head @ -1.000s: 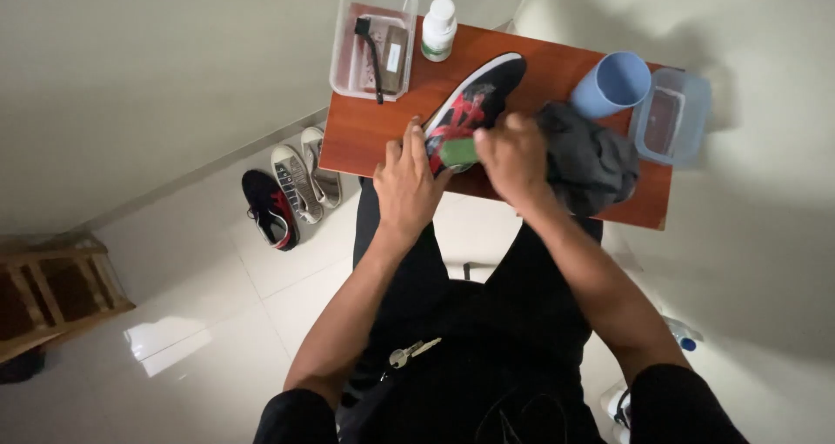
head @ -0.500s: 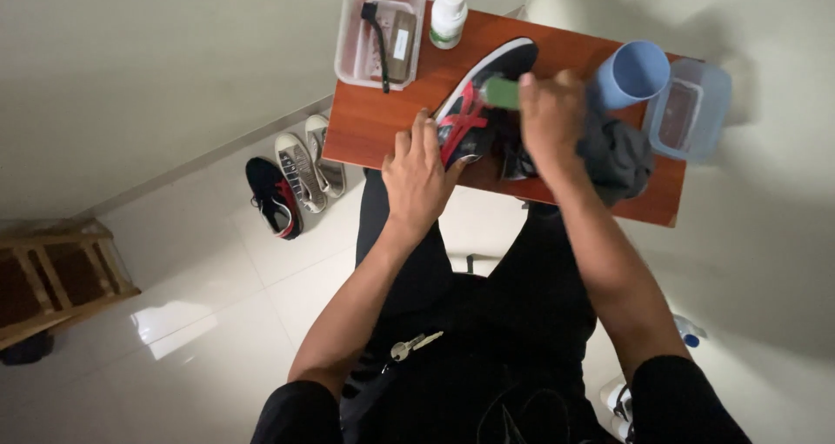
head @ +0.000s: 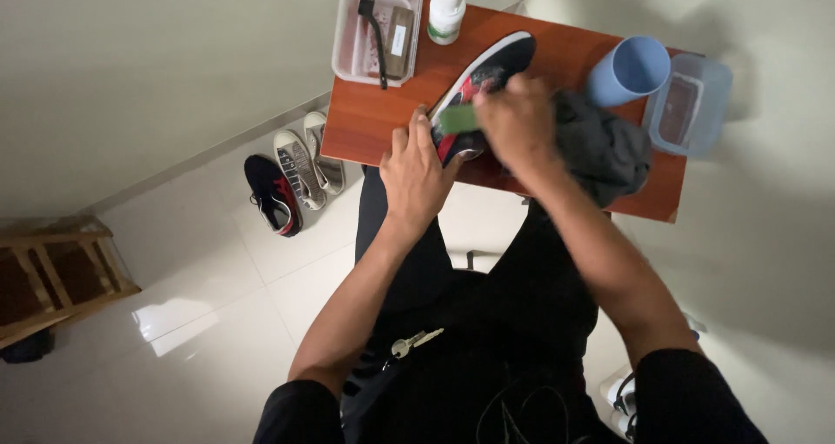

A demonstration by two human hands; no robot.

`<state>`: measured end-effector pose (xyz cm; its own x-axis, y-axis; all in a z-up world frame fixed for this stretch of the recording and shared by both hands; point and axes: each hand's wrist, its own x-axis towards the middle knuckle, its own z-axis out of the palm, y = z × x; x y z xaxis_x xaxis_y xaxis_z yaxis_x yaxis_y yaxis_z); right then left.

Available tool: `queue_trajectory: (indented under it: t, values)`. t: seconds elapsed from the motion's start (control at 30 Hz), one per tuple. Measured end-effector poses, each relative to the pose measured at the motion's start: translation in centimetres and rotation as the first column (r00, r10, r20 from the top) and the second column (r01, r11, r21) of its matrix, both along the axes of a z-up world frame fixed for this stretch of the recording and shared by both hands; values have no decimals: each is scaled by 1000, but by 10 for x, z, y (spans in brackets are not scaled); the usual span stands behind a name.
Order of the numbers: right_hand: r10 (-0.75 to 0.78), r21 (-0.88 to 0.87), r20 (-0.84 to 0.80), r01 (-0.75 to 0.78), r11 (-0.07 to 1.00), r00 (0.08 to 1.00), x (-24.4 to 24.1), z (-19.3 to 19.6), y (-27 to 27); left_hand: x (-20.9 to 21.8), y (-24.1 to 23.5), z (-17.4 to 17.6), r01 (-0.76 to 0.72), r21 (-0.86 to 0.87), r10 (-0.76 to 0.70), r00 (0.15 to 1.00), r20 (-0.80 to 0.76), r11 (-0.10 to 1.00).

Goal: The person scrubs a black and red sneaker with a green brush and wipes it with a gray cloth. They repeatedly dip the brush into a blue cup of water and wipe different parts of the shoe, including the upper, sole, and interior.

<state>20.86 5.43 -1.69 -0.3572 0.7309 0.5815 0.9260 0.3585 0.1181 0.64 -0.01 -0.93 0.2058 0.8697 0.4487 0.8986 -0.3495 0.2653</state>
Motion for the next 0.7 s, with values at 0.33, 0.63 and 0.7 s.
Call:
queue_trajectory:
  t: [0.33,0.63,0.7]
  values:
    - [-71,-125,-136,55,991,988,37,-10,-3,-1,3,-2,-29,-41,29,1000,-11,999]
    - [-74,-200,-202,33,979,977,21,-18,-11,-1,3,0,-40,-20,38,997,-64,999]
    - [-140,-133,-41,133,982,989,25,-7,-12,-2,2,-1,-31,3,31,998,-62,1000]
